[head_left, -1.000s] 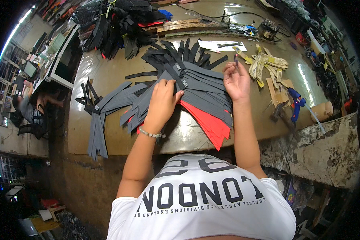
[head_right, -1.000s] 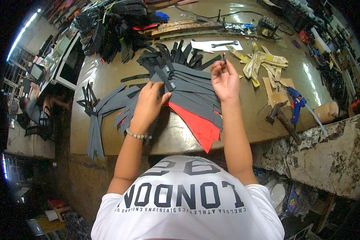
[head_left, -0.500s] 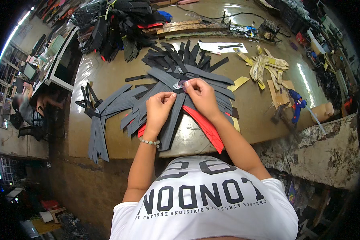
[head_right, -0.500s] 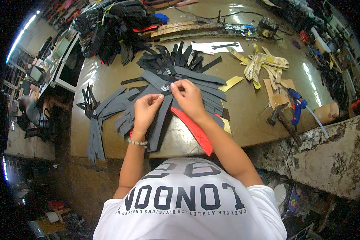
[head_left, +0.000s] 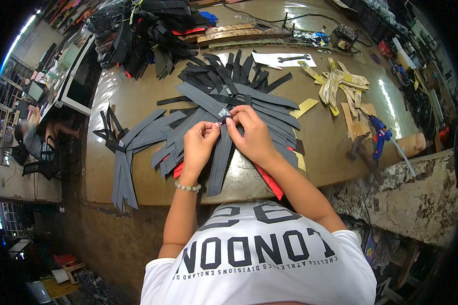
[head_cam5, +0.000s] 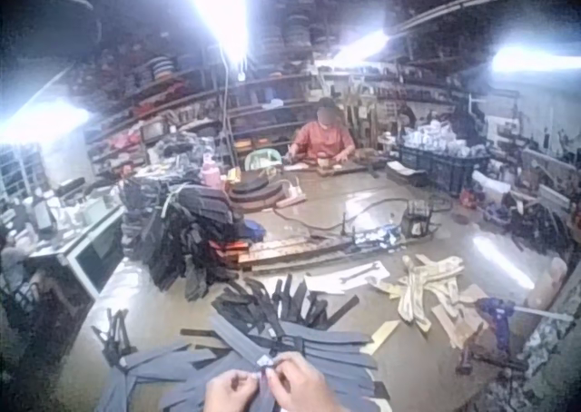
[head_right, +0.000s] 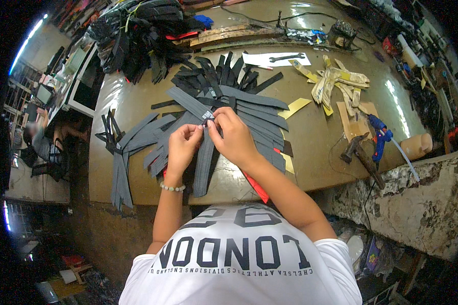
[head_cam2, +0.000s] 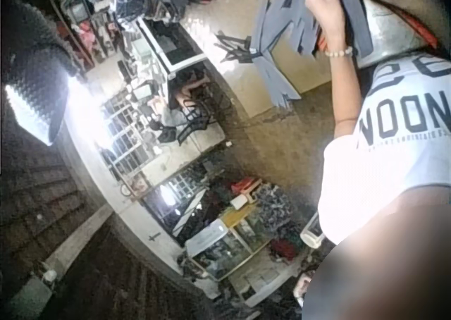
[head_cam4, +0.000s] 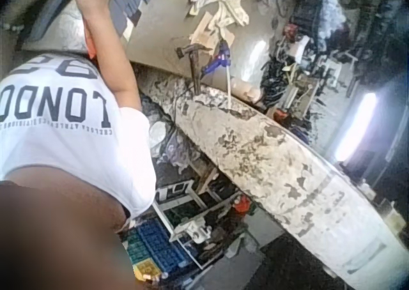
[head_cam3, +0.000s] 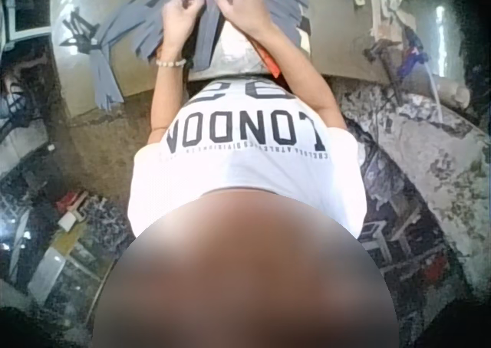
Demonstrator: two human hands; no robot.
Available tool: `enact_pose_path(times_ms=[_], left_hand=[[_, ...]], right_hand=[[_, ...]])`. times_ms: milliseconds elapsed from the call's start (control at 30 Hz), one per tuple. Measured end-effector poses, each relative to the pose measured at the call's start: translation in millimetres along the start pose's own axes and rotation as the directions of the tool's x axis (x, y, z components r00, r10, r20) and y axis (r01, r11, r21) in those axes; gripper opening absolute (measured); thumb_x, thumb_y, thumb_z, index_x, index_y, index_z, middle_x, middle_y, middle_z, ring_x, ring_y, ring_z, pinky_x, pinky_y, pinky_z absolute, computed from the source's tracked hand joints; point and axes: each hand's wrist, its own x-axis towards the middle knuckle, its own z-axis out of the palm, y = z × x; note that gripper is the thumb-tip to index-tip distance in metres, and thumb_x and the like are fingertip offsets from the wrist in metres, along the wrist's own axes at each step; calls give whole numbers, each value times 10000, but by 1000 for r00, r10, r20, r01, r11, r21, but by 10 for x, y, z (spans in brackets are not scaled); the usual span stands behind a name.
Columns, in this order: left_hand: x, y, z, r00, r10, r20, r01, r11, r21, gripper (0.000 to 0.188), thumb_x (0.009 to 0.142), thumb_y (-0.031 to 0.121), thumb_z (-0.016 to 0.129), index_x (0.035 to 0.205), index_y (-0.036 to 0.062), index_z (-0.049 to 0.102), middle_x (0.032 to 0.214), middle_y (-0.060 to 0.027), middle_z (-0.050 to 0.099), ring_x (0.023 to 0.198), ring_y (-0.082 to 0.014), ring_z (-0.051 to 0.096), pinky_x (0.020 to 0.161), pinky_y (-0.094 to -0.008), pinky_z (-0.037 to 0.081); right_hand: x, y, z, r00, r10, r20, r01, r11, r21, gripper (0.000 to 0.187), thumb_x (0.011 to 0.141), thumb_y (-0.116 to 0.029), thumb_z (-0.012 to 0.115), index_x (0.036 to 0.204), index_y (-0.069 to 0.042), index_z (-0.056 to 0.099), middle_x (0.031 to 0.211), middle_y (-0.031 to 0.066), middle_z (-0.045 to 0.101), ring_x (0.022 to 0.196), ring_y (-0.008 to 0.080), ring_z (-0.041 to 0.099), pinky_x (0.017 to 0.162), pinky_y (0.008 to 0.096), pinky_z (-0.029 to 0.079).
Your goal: The person repeatedly picks up black and red strap pieces and small metal clips from a workbench, aligns the clip with the strap end, and secures it by hand. The person continues this process for multiple straps, placing finished pieces back on the table.
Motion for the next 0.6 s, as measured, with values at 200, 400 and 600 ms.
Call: enact_pose_path(times_ms=[200,400,600], left_hand=[[-5,13,-10,998,61,4,-61,994,91,241,892,172,676,858,-66,663,704,-18,657,619,-25,529,562,-212,446],[-202,305,-61,860,503,-87,-367,727,580,149,864,96,616,826,-43,577,754,-129,605,696,-267,586,672,-384,472],[-515,628,-28,724,14,689,-427,794,433,158,869,133,598,839,-21,579,826,-203,582,766,-333,579,698,-393,468]], right_hand=[[-17,17,41,999,-43,4,43,996,-77,159,865,-108,637,842,36,574,957,143,602,763,315,620,667,391,500],[152,126,-42,865,498,67,-374,549,747,309,1013,-266,488,894,17,525,878,121,611,820,186,659,755,320,571],[214,311,-195,867,497,-37,-301,581,756,309,1021,-283,472,968,18,514,950,142,616,883,199,661,826,320,571]])
